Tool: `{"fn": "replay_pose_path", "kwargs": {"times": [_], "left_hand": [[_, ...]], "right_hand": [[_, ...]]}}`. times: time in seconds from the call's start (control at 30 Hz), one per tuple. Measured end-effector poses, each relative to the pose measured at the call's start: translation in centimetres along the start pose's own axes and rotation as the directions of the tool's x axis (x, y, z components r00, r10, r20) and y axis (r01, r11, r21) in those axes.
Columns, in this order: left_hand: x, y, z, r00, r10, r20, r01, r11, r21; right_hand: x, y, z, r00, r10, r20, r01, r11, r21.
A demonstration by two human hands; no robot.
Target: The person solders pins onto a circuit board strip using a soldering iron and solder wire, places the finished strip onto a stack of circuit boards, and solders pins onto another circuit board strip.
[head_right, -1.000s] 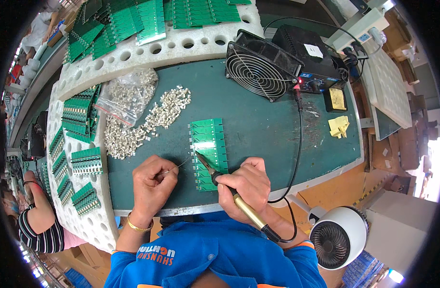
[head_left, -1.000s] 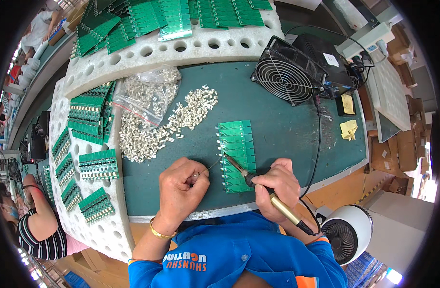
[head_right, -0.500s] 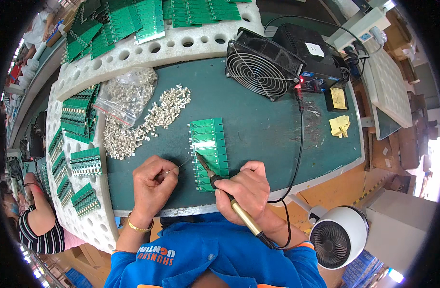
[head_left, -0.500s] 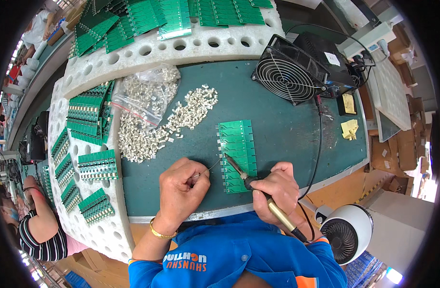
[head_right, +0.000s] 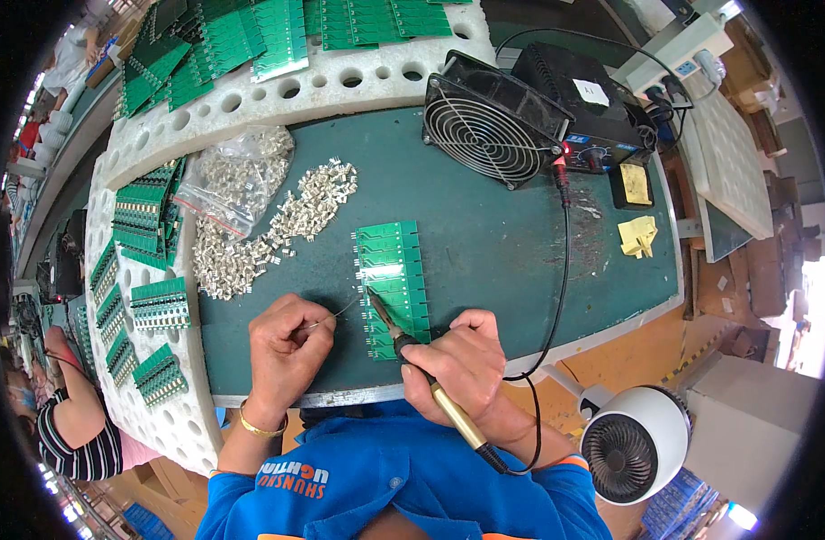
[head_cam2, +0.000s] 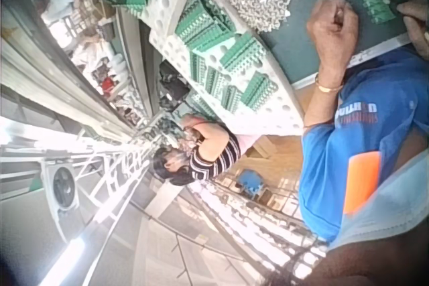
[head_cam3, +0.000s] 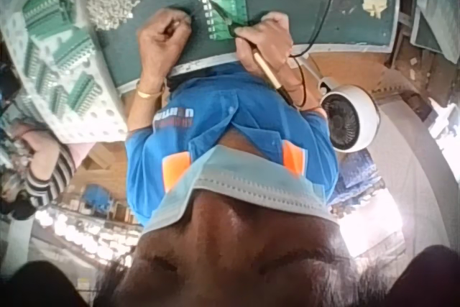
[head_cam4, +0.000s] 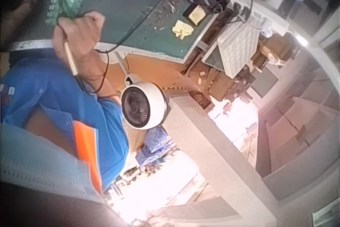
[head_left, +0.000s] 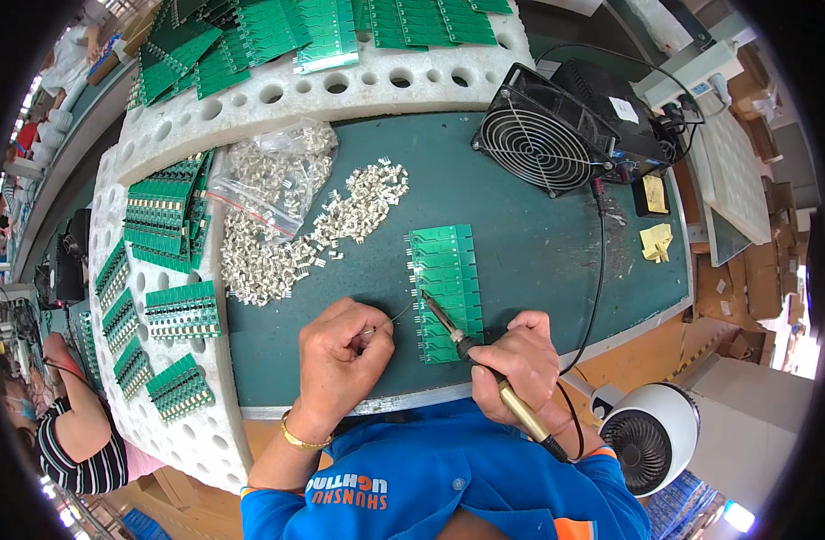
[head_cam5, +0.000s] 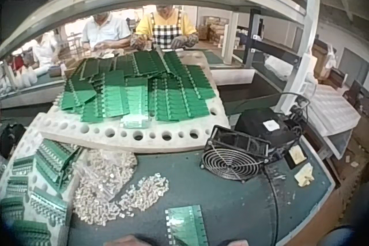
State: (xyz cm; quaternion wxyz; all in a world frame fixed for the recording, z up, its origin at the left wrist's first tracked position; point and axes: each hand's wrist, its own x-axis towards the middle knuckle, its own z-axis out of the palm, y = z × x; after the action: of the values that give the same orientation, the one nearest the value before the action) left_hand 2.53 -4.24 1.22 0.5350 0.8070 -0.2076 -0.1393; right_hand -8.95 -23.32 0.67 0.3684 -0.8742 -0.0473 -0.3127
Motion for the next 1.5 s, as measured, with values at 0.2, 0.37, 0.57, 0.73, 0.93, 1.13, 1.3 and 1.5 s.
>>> {"fn": "replay_pose_path", "kwargs": {"times": [0.2,0.37,0.57,0.73,0.93,1.13,1.3,1.5], "left_hand": [[0.05,0.28,-0.03,1.0,0.01,0.002,-0.01,1.0,0.014],[0.01,0.23,-0.01,1.0,0.005,0.002,-0.005,1.0,0.014],[0.01,0.2,-0.06,1.0,0.017,0.015,-0.017,0.999,0.03],[-0.04,0.12,0.12,1.0,-0.013,-0.002,0.013,1.0,-0.015],[-0.03,0.05,0.21,1.0,-0.008,0.0,0.008,1.0,-0.019],[-0.01,0.14,0.23,1.0,-0.014,-0.002,0.014,1.0,-0.021],[0.06,0.04,0.2,1.0,0.011,-0.002,-0.011,1.0,0.002],[0.01,0.07,0.16,1.0,-0.002,0.002,0.002,1.0,-0.003]], "right_hand": [[-0.12,-0.29,-0.33,0.999,0.002,0.047,-0.001,1.0,-0.016],[-0.11,-0.34,-0.31,0.999,0.004,0.042,-0.004,1.0,-0.009],[-0.08,-0.4,-0.44,0.999,0.01,0.045,-0.01,1.0,-0.01],[-0.1,-0.27,-0.29,0.999,0.008,0.042,-0.007,1.0,-0.009],[-0.19,-0.35,-0.3,0.999,0.003,0.041,-0.003,1.0,-0.015],[-0.26,-0.32,-0.33,0.999,-0.005,0.052,0.006,1.0,-0.023],[-0.13,-0.3,-0.28,0.999,-0.007,0.05,0.008,1.0,-0.018],[-0.05,-0.44,-0.59,0.998,-0.005,0.065,0.007,1.0,-0.03]]}}
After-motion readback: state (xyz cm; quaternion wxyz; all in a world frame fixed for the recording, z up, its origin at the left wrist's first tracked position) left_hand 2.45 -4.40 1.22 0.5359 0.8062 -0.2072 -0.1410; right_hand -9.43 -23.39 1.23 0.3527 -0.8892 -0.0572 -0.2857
